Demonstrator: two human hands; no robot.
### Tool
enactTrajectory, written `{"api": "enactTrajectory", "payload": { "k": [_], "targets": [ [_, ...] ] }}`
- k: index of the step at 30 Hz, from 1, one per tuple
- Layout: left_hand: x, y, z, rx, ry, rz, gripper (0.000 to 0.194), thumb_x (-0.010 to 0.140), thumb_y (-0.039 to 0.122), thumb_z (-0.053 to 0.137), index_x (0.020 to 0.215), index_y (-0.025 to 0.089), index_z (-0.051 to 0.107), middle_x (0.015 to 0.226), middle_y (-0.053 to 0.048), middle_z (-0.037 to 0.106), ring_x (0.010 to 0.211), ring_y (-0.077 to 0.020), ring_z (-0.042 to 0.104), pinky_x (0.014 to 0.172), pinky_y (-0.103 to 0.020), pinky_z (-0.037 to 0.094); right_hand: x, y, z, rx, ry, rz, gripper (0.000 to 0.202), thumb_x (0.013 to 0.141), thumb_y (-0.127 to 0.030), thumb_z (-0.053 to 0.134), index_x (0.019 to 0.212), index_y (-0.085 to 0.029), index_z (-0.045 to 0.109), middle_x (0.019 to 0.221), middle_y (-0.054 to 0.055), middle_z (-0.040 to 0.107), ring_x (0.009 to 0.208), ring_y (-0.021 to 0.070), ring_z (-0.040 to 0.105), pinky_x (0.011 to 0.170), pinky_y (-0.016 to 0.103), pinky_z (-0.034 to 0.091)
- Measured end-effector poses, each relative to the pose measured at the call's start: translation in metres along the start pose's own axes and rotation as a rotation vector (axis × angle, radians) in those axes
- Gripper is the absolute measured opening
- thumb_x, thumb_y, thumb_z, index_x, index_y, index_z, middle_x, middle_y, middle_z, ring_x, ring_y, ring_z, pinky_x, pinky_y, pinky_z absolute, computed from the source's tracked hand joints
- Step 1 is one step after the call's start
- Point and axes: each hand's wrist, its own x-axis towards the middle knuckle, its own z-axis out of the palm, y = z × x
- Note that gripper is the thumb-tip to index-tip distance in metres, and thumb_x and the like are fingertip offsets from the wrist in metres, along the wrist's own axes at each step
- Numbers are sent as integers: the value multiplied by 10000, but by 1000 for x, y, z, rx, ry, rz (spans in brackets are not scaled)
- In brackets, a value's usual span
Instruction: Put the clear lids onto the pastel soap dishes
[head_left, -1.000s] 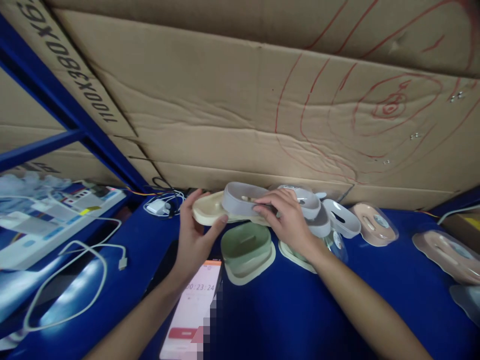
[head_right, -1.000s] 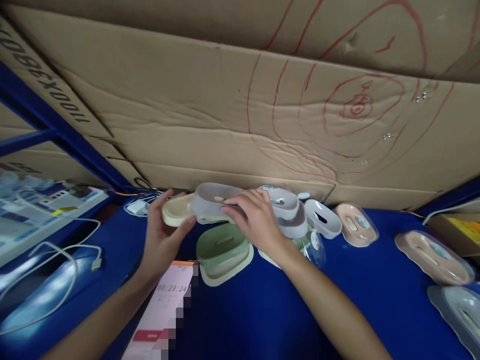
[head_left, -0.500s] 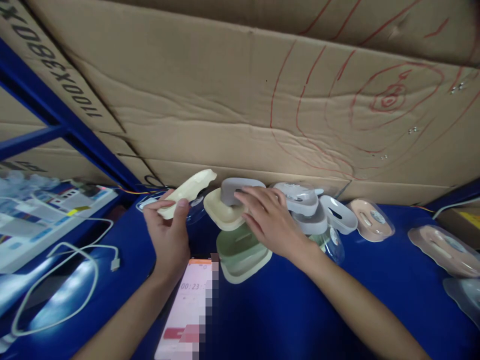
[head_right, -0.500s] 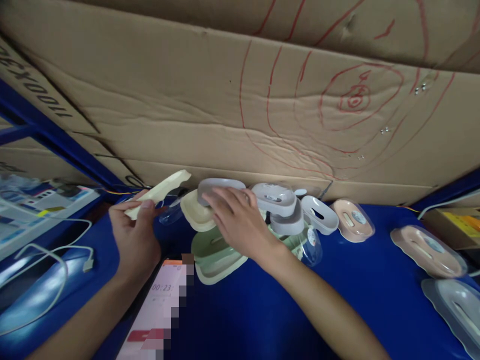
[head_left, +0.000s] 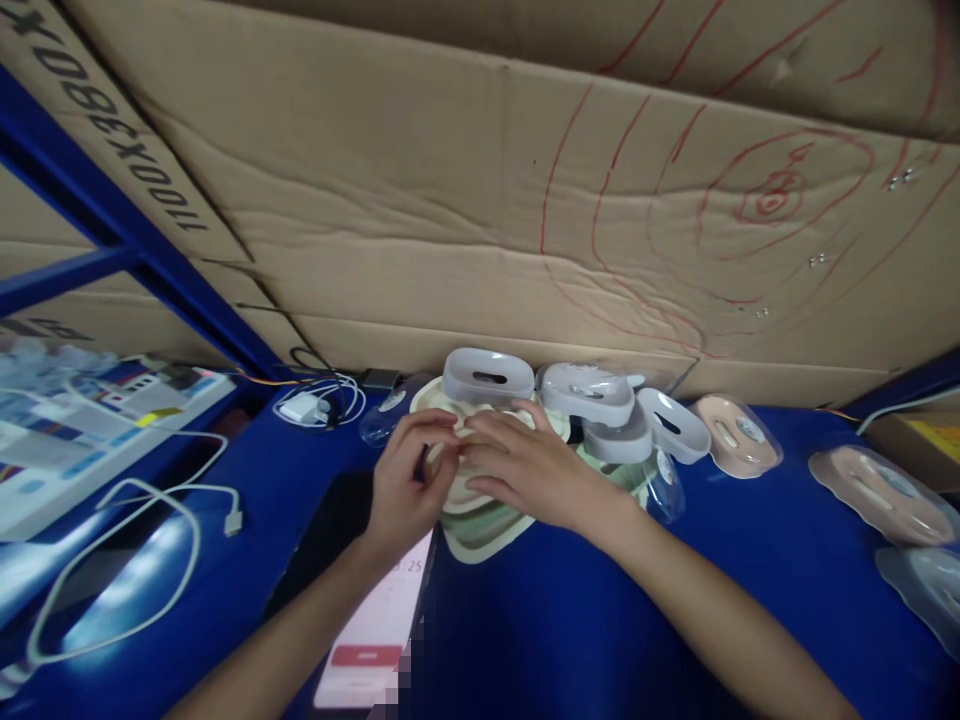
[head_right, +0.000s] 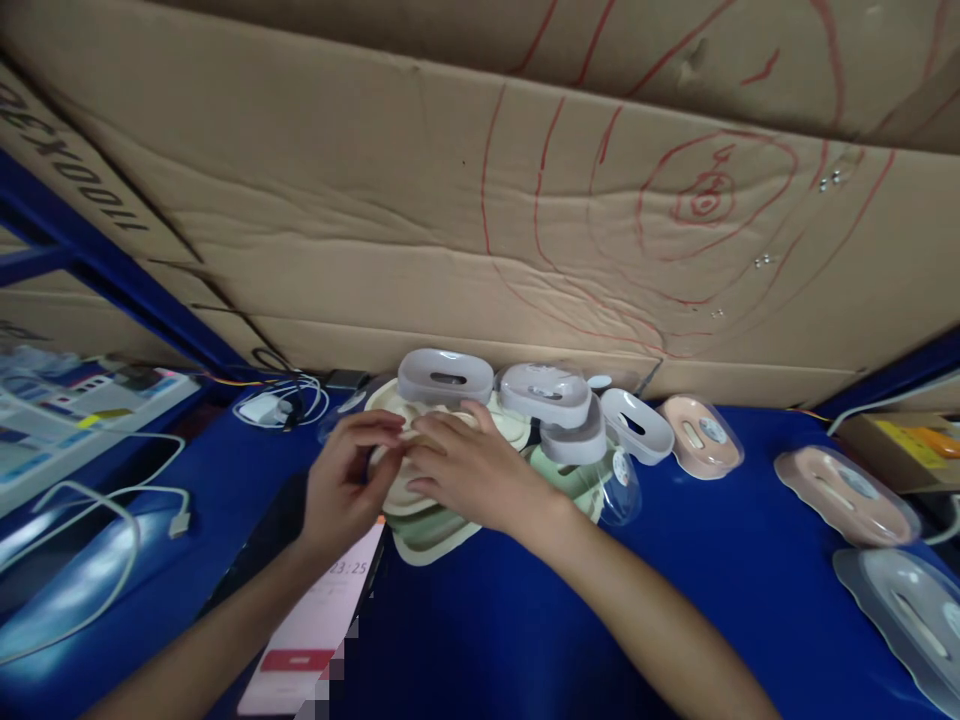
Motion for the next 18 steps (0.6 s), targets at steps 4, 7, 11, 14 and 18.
{"api": "enactTrajectory", "payload": {
  "k": [4, 7, 11, 14, 18],
  "targets": [
    [-1, 5, 0, 174, -104, 52, 92, 1015, 166, 646, 1061, 234, 688, 1229, -76, 675, 1205, -231, 676, 1072, -412, 562, -3, 5, 13, 38, -81, 52, 209, 1071, -306, 653, 1251, -220, 713, 1424, 104, 679, 1397, 249, 598, 1189, 487, 438],
    [3, 9, -5, 187, -121, 40, 86, 1024, 174, 636, 1066, 237, 677, 1226, -71, 670, 1185, -225, 679, 1060, -405, 563, -9, 12, 16, 8, -69, 46, 256, 1076, -309, 639, 1304, -208, 697, 1435, 112, 677, 1406, 262, 588, 1167, 470, 469],
    [5, 9, -8, 238, -131, 62, 89, 1035, 174, 616, 1062, 237, 672, 1218, -73, 677, 1166, -226, 687, 1042, -402, 556, -14, 11, 16, -131, 11, 68, 261, 1055, -158, 607, 1296, -172, 706, 1534, 136, 618, 1480, 299, 515, 1258, 522, 392],
    [2, 10, -7, 336, -193, 162, 112, 1034, 169, 617, 1106, 238, 670, 1247, -89, 691, 1175, -251, 690, 1016, -425, 541, -16, 0, 5, -120, 24, 103, 284, 1032, -140, 624, 1300, -172, 710, 1513, 138, 638, 1437, 300, 557, 1231, 523, 432],
    [-2, 19, -5, 406, -378, 337, 140, 1025, 141, 618, 1121, 229, 670, 1236, -103, 724, 1140, -272, 698, 1008, -456, 519, -54, 4, -35, -56, 125, 112, 269, 1064, -223, 602, 1308, -223, 715, 1428, 109, 705, 1350, 271, 638, 1145, 489, 511]
  ]
}}
